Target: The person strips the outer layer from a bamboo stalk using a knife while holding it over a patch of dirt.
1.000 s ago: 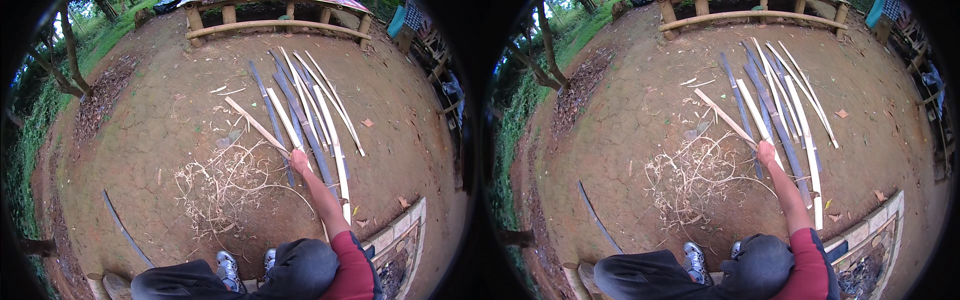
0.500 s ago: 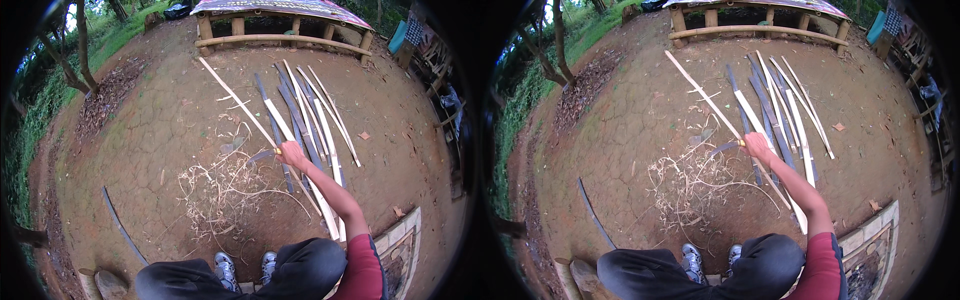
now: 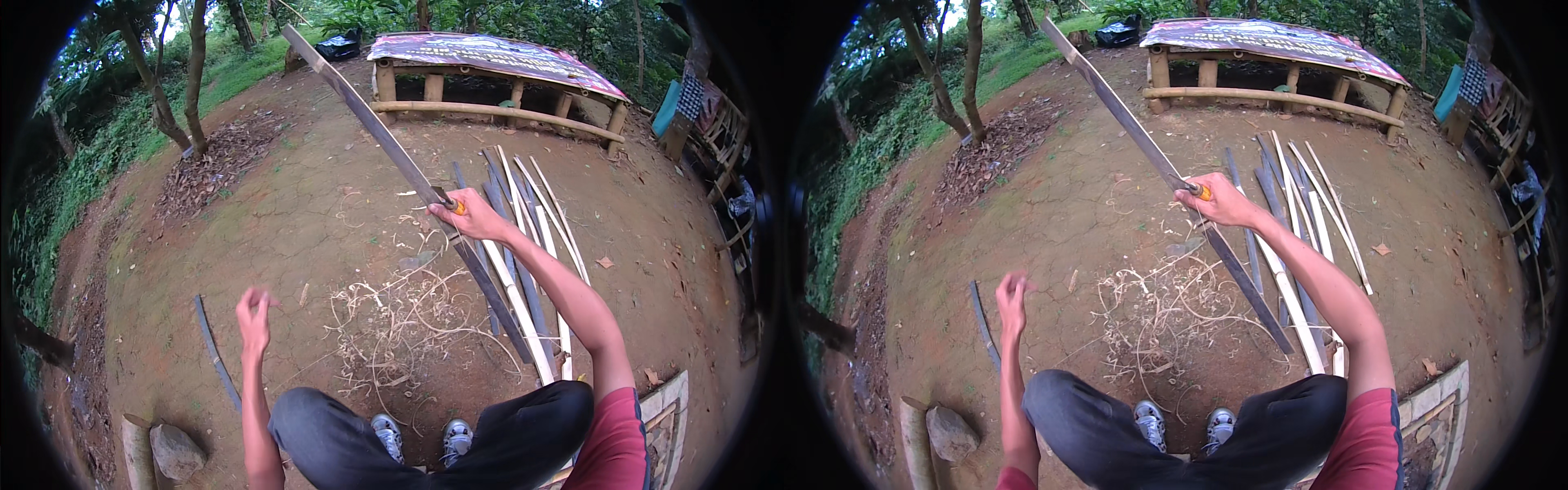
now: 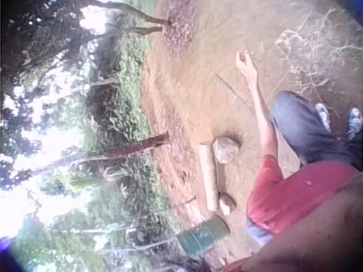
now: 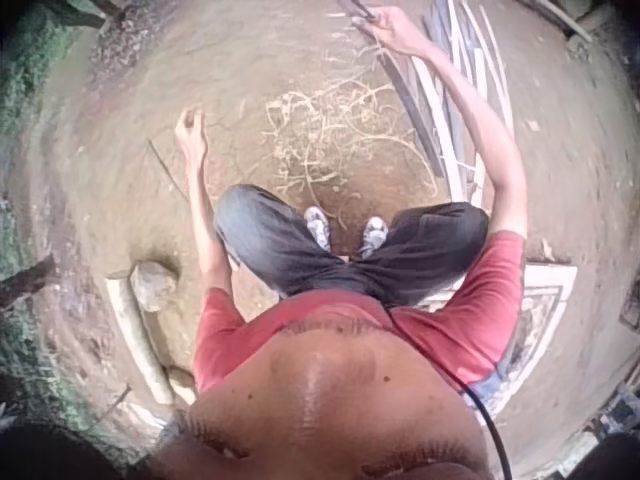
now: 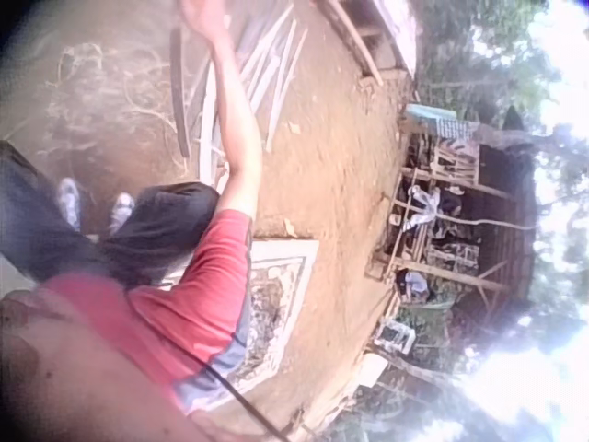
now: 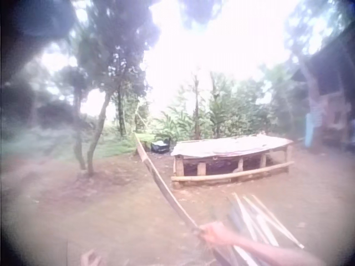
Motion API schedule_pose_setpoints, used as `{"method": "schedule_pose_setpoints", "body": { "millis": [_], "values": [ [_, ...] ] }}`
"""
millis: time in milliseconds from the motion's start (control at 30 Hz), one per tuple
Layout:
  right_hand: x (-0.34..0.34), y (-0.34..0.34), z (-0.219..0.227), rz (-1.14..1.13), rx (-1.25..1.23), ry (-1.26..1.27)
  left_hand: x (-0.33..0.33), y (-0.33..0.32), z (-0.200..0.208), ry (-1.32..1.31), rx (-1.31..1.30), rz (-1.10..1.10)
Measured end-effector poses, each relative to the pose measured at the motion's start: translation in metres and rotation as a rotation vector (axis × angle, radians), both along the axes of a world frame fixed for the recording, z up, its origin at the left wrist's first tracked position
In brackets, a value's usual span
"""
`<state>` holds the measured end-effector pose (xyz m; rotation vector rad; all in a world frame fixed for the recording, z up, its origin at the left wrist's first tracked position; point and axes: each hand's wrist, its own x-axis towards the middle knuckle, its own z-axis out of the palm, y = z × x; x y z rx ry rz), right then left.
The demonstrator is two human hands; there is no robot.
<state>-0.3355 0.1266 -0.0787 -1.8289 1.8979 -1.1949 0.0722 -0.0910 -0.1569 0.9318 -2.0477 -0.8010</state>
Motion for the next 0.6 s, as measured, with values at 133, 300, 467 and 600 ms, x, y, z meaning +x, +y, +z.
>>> {"method": "schedule_pose_setpoints", "body": {
  "millis": [133,300,467,600],
  "values": [
    [0.043,-0.013,-0.011,0.035,-0.051,-0.089,-0.091,-0.006,0.088,0.161,0.239,-0.161],
    [0.109,-0.04,-0.036,0.121,-0.138,-0.227,-0.163,0.008,0.16,0.444,0.375,-0.29],
    [0.131,-0.043,-0.04,0.107,-0.055,-0.248,-0.199,0.023,0.152,0.771,0.372,-0.29],
    [0.132,-0.055,-0.061,0.012,-0.281,-0.514,-0.189,0.024,0.128,0.81,0.31,-0.218]
  ]
}}
